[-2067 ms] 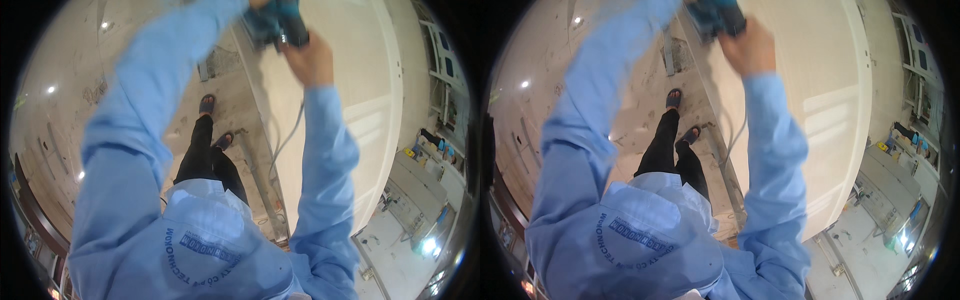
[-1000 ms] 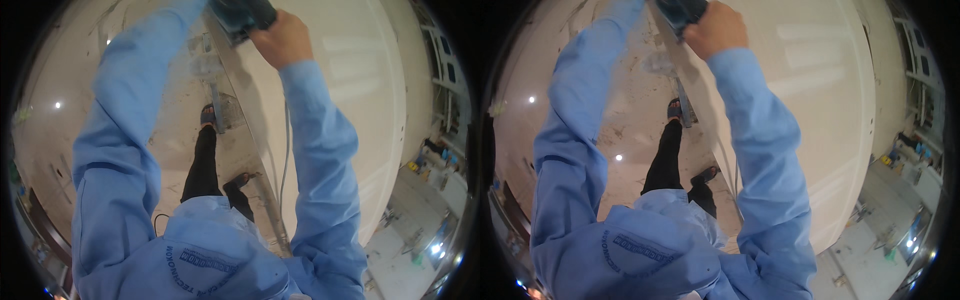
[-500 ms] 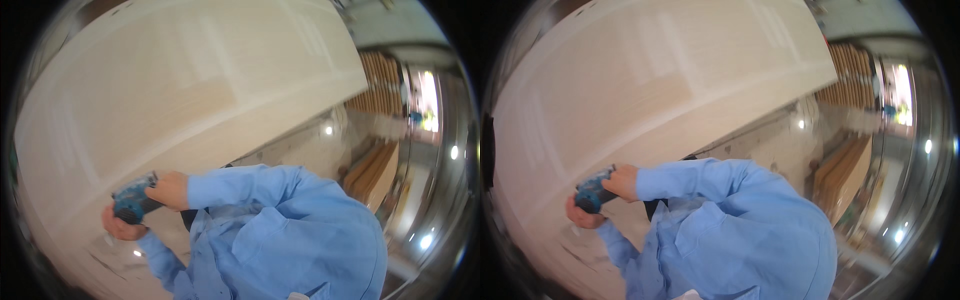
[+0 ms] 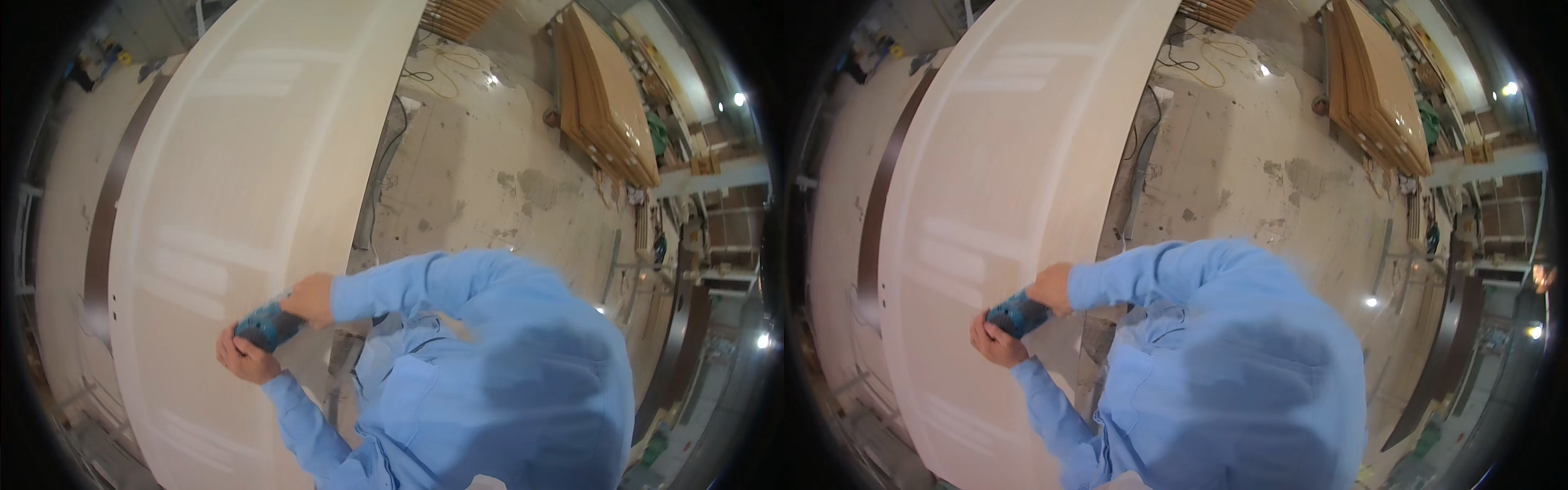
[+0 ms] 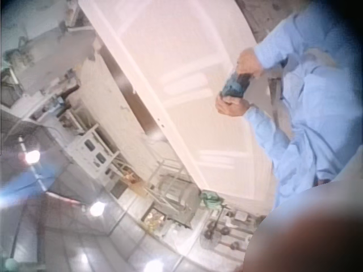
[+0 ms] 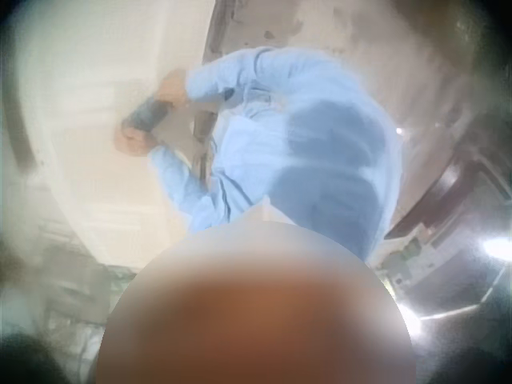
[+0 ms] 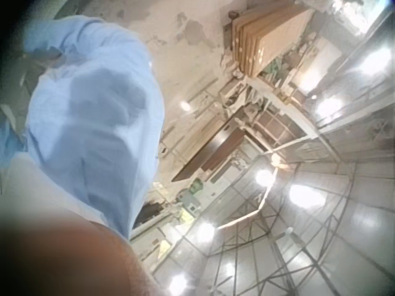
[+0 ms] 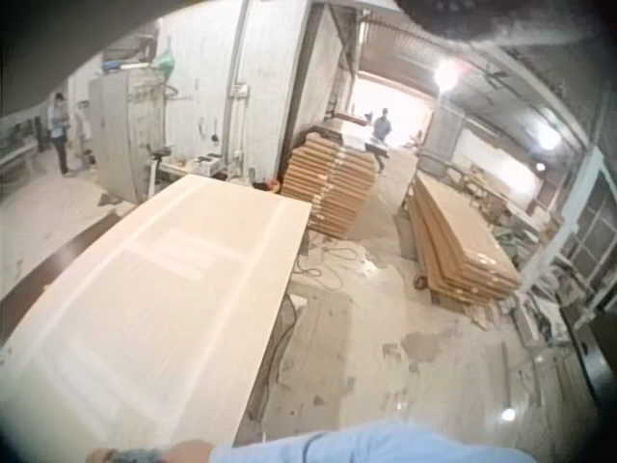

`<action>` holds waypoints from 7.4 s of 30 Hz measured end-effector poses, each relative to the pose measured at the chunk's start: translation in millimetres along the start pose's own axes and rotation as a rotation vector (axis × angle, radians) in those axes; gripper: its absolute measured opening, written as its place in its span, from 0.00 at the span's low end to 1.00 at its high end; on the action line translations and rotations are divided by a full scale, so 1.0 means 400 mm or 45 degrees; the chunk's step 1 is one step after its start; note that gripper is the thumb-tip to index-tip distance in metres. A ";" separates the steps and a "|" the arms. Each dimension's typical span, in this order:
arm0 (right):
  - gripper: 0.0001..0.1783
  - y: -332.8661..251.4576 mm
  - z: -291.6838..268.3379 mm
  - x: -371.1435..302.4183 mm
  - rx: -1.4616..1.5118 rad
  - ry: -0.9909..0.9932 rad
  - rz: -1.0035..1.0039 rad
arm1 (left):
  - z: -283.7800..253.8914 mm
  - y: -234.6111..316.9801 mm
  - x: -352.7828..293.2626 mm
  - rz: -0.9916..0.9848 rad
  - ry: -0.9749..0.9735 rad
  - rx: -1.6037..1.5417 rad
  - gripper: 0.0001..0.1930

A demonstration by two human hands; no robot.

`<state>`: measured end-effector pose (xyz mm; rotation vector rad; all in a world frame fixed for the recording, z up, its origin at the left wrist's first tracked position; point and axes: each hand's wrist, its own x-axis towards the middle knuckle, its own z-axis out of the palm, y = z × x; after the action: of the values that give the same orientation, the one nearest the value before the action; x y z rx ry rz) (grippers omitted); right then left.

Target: The person uses an electric sander to smooth the surface of a large white panel. They move the sander across the panel in overlapping passes, covering different sections systematically.

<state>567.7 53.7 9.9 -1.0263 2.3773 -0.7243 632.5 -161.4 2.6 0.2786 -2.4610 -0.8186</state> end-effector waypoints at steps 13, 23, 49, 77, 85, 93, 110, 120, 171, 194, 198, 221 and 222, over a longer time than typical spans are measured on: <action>0.16 -0.402 0.320 0.286 0.088 -0.165 -0.507 | -0.535 -0.335 -0.170 -0.125 -0.650 0.462 0.56; 0.18 -0.131 0.152 0.172 0.097 -0.071 -0.551 | -0.306 -0.190 -0.159 0.121 -0.590 0.467 0.49; 0.23 1.184 -0.808 -0.312 1.248 1.890 0.538 | -0.131 -0.045 -0.007 0.227 -0.736 0.514 0.48; 0.20 0.347 -0.190 -0.688 0.890 1.153 1.014 | -0.172 -0.114 0.060 0.482 -0.787 0.460 0.46; 0.28 0.208 -0.046 -0.378 -0.335 0.861 0.798 | -0.285 -0.198 -0.041 0.320 -0.718 0.421 0.45; 0.37 -0.144 0.029 -0.062 -0.362 0.034 -0.089 | -0.209 -0.078 -0.100 0.308 -0.627 0.256 0.48; 0.25 -0.603 0.413 0.369 0.024 -0.545 -0.745 | -0.665 -0.490 -0.291 -0.651 0.048 0.494 0.11; 0.23 -0.243 0.136 0.033 -0.365 -0.562 -0.490 | -0.328 -0.052 -0.332 -0.515 0.456 0.088 0.10; 0.20 -0.753 0.401 0.133 -0.502 -0.624 -0.820 | -0.674 -0.293 -0.557 -0.603 0.960 0.273 0.08; 0.19 -0.739 0.427 0.201 -0.496 -0.661 -0.817 | -0.705 -0.347 -0.605 -0.623 0.913 0.188 0.12; 0.18 -1.089 0.725 0.286 -0.446 -0.717 -1.059 | -0.987 -0.622 -0.795 -0.585 1.136 0.349 0.07; 0.20 -1.489 1.023 0.171 -0.647 -0.727 -0.885 | -1.313 -0.802 -1.057 -0.696 1.223 0.172 0.14; 0.19 -1.548 1.082 0.194 -0.607 -0.766 -0.897 | -1.373 -0.859 -1.105 -0.683 1.185 0.200 0.14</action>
<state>1095.3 -491.1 49.0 -1.9922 1.6644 -0.0003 1311.2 -554.1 -17.4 1.1255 -1.5641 -0.5055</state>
